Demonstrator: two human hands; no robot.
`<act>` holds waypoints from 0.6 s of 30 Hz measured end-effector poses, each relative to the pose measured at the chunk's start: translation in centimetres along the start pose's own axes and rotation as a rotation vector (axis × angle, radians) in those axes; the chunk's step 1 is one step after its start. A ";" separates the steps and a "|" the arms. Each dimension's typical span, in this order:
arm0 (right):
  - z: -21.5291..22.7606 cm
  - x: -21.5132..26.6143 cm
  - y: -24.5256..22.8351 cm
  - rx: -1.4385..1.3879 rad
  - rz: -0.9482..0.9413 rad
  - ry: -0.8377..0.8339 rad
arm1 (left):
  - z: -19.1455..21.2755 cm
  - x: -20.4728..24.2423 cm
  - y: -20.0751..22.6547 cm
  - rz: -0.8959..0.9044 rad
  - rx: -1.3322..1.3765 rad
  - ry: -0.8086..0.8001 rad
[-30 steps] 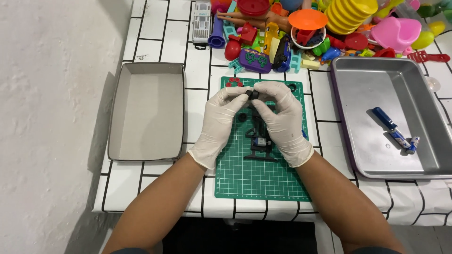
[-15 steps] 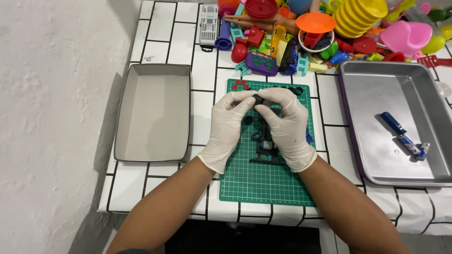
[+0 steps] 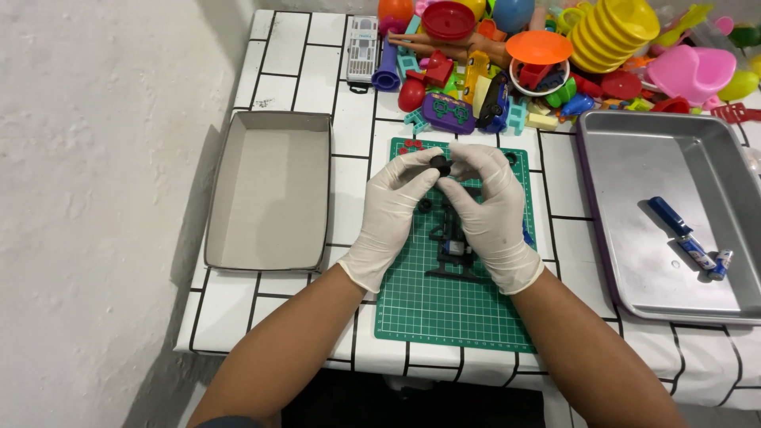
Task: The person assembles a toy vehicle chassis on a green cutting mat. They insert a small green wheel, attach black wheels to the axles, and use a screwdriver to tighten screws on the chassis. The person wears white gloves throughout the process.
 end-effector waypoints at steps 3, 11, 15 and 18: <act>0.2 -0.2 2.1 -0.108 -0.167 -0.017 | -0.4 0.3 1.1 -0.001 -0.002 -0.016; 0.1 0.1 3.3 -0.199 -0.261 -0.019 | -0.2 -0.1 -0.3 0.015 -0.037 -0.013; -0.2 0.1 3.4 -0.211 -0.271 -0.027 | -0.1 -0.1 -0.7 0.032 -0.051 -0.002; -0.5 0.4 4.0 -0.254 -0.294 -0.027 | 0.1 -0.1 -0.7 0.037 -0.063 0.024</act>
Point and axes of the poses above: each hand's wrist, its own x-axis away from the middle knuckle, its own z-axis out of the back of the hand, y = z × x, the point moved 9 cm from there along -x, towards the middle knuckle, and after that the axes turned 6 degrees about -x, right-handed, at the moved point
